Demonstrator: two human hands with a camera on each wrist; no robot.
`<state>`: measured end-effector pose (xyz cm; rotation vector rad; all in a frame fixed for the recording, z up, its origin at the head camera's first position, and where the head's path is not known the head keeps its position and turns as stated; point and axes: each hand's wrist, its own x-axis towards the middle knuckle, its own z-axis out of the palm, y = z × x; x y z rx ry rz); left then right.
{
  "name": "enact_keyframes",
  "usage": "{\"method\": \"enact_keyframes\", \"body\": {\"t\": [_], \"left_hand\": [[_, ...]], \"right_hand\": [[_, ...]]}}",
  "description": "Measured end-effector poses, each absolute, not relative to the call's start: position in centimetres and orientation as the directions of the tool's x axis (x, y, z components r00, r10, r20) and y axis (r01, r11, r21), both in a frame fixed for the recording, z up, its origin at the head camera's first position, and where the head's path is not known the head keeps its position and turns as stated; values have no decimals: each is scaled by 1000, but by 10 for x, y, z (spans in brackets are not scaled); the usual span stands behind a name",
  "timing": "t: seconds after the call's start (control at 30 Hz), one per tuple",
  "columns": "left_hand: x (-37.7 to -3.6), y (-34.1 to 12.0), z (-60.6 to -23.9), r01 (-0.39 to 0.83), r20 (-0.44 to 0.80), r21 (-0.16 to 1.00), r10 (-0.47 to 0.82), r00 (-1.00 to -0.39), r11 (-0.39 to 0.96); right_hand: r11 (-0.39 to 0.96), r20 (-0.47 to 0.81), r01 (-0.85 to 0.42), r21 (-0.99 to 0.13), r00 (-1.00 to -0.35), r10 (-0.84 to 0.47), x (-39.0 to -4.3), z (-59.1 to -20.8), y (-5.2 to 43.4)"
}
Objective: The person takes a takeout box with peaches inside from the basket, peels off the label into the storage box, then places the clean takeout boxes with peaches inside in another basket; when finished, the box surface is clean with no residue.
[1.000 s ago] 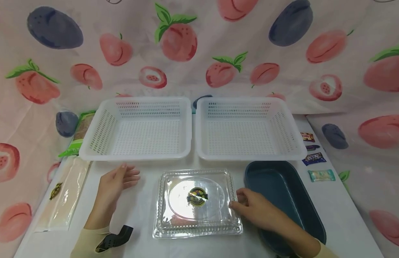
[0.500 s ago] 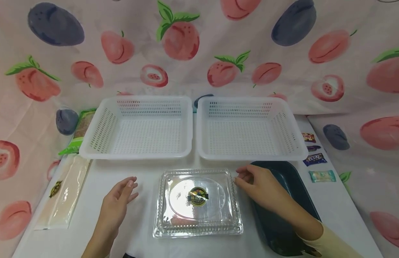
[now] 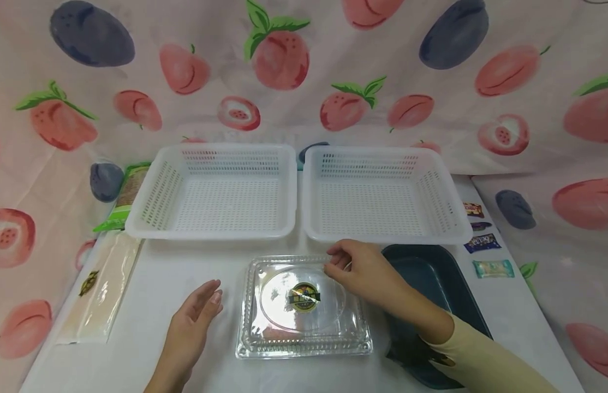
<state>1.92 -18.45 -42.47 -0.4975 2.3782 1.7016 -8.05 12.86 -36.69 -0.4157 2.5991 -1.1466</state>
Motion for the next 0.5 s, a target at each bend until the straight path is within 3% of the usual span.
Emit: {"method": "enact_keyframes", "body": {"t": [0.5], "left_hand": [[33, -150, -438, -366, -352, 893, -99, -931, 260]], "right_hand": [[691, -160, -266, -671, -859, -486, -76, -377, 95]]}}
